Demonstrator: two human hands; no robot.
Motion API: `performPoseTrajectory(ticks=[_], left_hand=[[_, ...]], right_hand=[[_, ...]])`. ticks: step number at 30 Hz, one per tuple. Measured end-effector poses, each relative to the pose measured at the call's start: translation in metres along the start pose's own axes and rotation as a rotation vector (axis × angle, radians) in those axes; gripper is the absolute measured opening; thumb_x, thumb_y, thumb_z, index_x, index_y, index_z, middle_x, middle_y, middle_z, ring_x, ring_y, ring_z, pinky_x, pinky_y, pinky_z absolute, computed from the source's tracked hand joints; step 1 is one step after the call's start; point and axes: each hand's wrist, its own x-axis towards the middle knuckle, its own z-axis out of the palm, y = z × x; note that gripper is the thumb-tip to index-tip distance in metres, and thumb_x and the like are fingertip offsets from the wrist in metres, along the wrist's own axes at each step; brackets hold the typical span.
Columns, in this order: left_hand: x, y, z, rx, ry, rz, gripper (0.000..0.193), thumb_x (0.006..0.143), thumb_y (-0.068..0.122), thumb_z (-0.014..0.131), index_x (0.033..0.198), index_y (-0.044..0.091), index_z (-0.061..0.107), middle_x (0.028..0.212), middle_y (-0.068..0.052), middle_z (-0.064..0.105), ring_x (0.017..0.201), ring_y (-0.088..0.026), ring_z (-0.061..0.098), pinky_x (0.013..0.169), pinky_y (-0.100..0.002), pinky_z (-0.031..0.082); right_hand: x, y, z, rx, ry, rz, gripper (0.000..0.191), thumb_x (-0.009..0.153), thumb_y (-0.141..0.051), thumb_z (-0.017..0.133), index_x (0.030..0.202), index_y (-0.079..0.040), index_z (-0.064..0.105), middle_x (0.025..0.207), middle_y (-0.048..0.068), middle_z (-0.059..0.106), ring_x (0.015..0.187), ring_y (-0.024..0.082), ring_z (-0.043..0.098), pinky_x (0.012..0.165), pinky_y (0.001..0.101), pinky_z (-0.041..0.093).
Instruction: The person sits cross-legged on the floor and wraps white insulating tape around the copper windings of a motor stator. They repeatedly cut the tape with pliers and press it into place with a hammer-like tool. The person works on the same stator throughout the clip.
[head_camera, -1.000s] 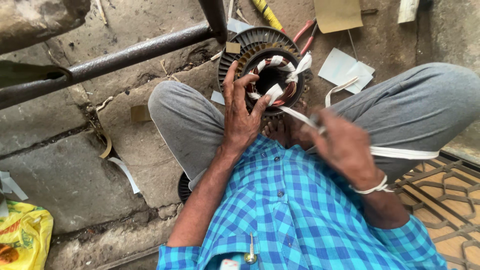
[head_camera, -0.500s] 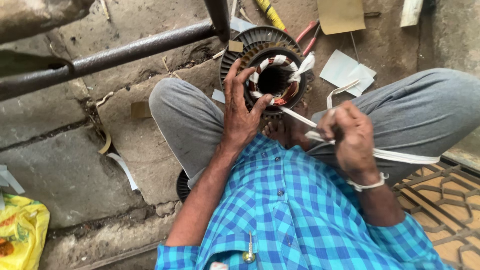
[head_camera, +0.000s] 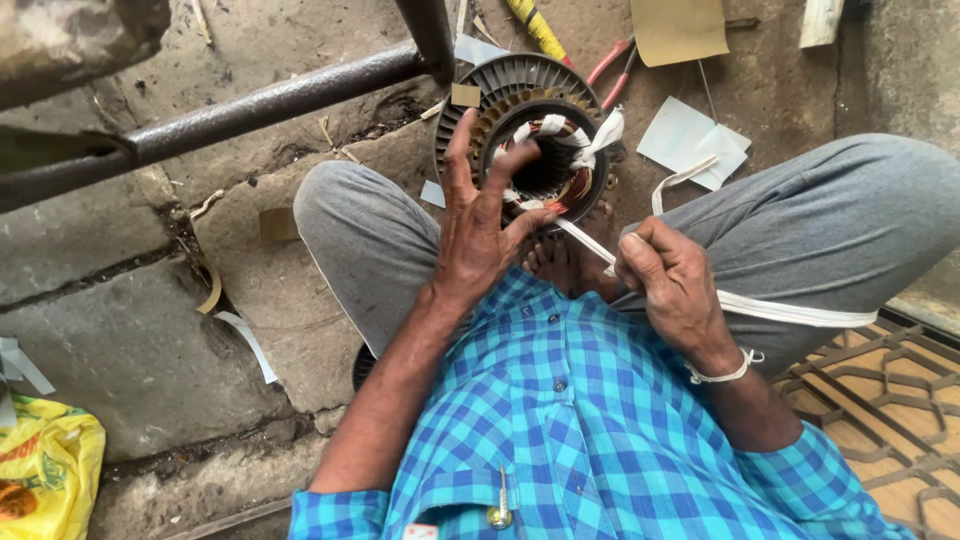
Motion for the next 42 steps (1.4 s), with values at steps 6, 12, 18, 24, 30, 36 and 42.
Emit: performPoseTrajectory(ticks=[6, 12, 18, 24, 30, 36, 42], left_hand=[[0.009, 0.003, -0.015, 0.058, -0.17, 0.003, 0.022, 0.077, 0.033, 0.092, 0.091, 0.019, 0.081, 0.169, -0.016, 0.017, 0.158, -0.04, 0.018, 0.131, -0.054, 0.03], [0.021, 0.016, -0.029, 0.338, -0.273, 0.254, 0.023, 0.083, 0.032, 0.088, 0.088, 0.015, 0.075, 0.169, -0.008, 0.02, 0.158, -0.037, 0.017, 0.127, -0.068, 0.024], [0.031, 0.021, -0.03, 0.31, -0.358, 0.294, 0.022, 0.083, 0.033, 0.085, 0.089, 0.016, 0.073, 0.167, -0.009, 0.027, 0.156, -0.037, 0.02, 0.125, -0.072, 0.024], [0.03, 0.023, -0.029, 0.326, -0.324, 0.282, 0.023, 0.082, 0.029, 0.09, 0.091, 0.015, 0.075, 0.164, -0.011, 0.032, 0.155, -0.038, 0.025, 0.125, -0.069, 0.024], [0.028, 0.024, -0.03, 0.237, -0.307, 0.122, 0.027, 0.075, 0.023, 0.094, 0.095, 0.012, 0.08, 0.162, -0.02, 0.034, 0.152, -0.041, 0.031, 0.126, -0.052, 0.03], [0.042, 0.039, -0.048, 0.279, -0.479, 0.033, 0.024, 0.086, 0.015, 0.086, 0.11, 0.015, 0.082, 0.166, -0.022, 0.027, 0.156, -0.042, 0.032, 0.127, -0.048, 0.033], [0.063, 0.053, -0.048, 0.328, -0.625, -0.084, 0.024, 0.077, 0.017, 0.087, 0.101, 0.016, 0.082, 0.164, -0.023, 0.017, 0.151, -0.044, 0.028, 0.121, -0.049, 0.037]], right_hand=[[0.0, -0.003, 0.0, -0.083, 0.007, 0.067, 0.031, 0.108, -0.027, 0.054, 0.087, -0.004, 0.059, 0.068, -0.003, 0.052, 0.062, 0.006, 0.046, 0.056, 0.024, 0.039], [0.0, -0.008, -0.001, -0.032, -0.045, 0.121, 0.032, 0.108, -0.028, 0.055, 0.086, -0.005, 0.059, 0.069, -0.004, 0.051, 0.063, 0.005, 0.045, 0.056, 0.0241, 0.04], [-0.013, -0.024, -0.001, -0.069, -0.061, 0.045, 0.03, 0.105, -0.029, 0.053, 0.087, -0.008, 0.06, 0.068, -0.003, 0.048, 0.06, 0.007, 0.043, 0.053, 0.0233, 0.039], [0.032, -0.059, -0.007, -0.163, 0.103, -0.187, 0.031, 0.113, -0.024, 0.05, 0.093, -0.003, 0.062, 0.085, 0.003, 0.059, 0.073, 0.011, 0.058, 0.067, 0.0291, 0.048], [0.148, -0.004, 0.012, -0.028, 0.343, -0.208, 0.03, 0.105, -0.031, 0.064, 0.11, -0.004, 0.074, 0.091, 0.007, 0.07, 0.084, 0.015, 0.068, 0.075, 0.0324, 0.055], [0.168, 0.021, 0.023, 0.148, 0.274, -0.074, 0.032, 0.102, -0.036, 0.056, 0.106, -0.008, 0.071, 0.085, 0.004, 0.074, 0.074, 0.017, 0.074, 0.065, 0.0311, 0.059], [0.171, 0.012, 0.025, -0.223, 0.374, -0.189, 0.026, 0.106, -0.034, 0.057, 0.111, -0.011, 0.069, 0.096, 0.009, 0.072, 0.09, 0.027, 0.074, 0.077, 0.0402, 0.058]])
